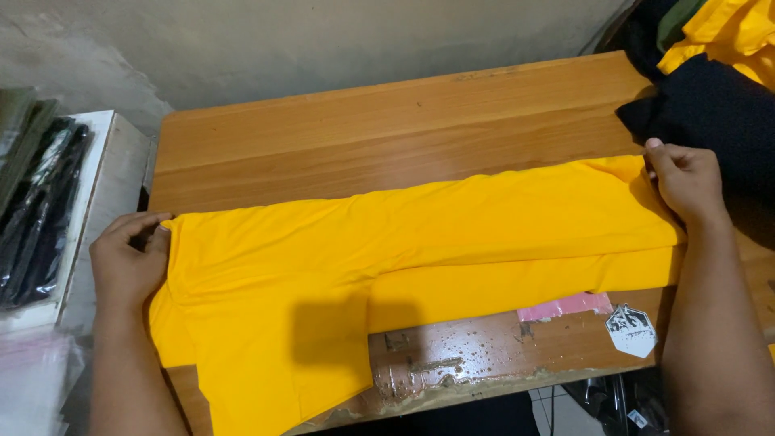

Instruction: The person folds a yellow t-shirt on a wooden table. They smooth the fabric, fold the sleeves inward, fold the bottom up, and then fold the shirt in half to create a compact rectangle.

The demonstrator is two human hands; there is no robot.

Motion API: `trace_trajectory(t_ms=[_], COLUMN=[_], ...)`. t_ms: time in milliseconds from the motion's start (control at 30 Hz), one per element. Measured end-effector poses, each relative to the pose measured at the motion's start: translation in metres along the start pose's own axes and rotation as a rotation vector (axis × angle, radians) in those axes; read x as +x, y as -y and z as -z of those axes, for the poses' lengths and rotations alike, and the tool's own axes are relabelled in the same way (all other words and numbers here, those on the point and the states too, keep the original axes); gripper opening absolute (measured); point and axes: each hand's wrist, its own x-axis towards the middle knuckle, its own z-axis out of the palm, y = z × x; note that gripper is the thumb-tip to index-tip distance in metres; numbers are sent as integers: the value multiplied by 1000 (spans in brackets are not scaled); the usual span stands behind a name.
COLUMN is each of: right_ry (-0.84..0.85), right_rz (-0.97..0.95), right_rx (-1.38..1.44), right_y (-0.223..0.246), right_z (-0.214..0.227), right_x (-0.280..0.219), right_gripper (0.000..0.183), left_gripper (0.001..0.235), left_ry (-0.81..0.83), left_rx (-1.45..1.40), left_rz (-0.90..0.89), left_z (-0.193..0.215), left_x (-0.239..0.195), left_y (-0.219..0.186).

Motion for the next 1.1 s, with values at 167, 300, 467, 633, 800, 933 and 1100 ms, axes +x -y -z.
trace_trajectory(t_ms=[167, 300, 467, 633, 800, 933, 1100], right_ry=[35, 48, 112, 72, 186, 214, 168], right_rz=[-54, -153, 9, 58, 36, -13, 210], right_rx=[-28, -17, 126, 22, 109, 107, -32], right_y=[17, 31, 13, 31, 26, 9, 2], right_z=[3, 7, 9, 11, 11, 8, 0], right_x=[-9, -13, -3, -10, -8, -5, 1], right_gripper=[49, 21, 23, 18, 34, 28, 37], left_gripper=[20, 19, 19, 20, 20, 21, 23], left_ry=[-8, -20, -25, -24, -27, -28, -18], left_rx=[11, 6, 1, 11, 16, 38, 56], left_rz=[-31, -85, -80, -63, -52, -63, -83], left_z=[-3, -4, -6, -6, -5, -6, -5], left_x=[0, 0, 0, 0, -2, -1, -1], left_y=[8, 14, 19, 16, 8, 12, 11])
